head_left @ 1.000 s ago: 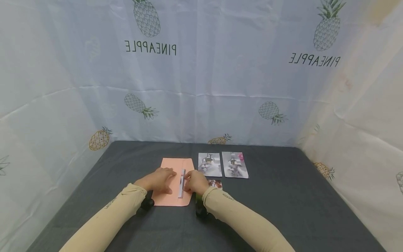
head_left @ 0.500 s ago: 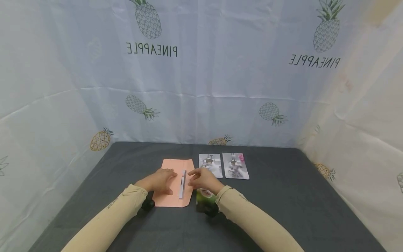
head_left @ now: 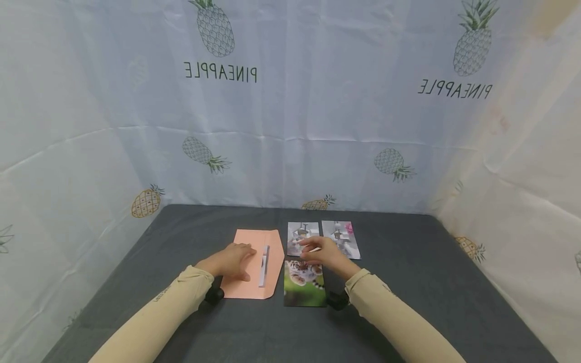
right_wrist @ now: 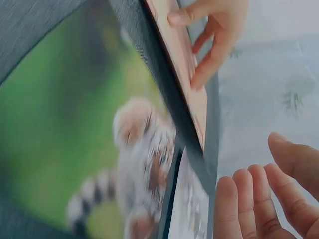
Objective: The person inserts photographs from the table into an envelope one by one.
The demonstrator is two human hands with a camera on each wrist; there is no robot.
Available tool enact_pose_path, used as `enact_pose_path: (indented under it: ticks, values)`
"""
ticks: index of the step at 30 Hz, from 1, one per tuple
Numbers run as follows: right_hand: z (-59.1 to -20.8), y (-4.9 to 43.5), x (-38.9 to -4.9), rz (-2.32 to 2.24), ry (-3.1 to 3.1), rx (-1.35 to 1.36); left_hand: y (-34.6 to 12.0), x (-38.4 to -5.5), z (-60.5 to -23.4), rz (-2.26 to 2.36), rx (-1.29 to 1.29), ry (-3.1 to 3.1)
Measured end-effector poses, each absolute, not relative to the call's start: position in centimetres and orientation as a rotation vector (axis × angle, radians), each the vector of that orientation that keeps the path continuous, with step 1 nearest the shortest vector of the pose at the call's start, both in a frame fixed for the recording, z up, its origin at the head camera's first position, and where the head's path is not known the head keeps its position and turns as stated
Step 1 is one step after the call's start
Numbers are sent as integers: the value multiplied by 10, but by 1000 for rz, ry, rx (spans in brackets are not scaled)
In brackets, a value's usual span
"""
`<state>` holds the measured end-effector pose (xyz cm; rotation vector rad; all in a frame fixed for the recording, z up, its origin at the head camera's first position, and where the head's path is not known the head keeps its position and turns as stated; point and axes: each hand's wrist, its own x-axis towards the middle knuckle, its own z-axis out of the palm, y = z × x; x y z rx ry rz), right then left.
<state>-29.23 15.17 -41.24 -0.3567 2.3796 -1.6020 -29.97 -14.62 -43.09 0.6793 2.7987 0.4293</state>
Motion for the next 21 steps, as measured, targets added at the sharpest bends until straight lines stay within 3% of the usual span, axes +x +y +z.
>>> enact_pose_path:
  ticks: [21]
  values:
    - [-444, 199, -294, -1350, 2529, -267, -147, -298, -429, 462, 689, 2798]
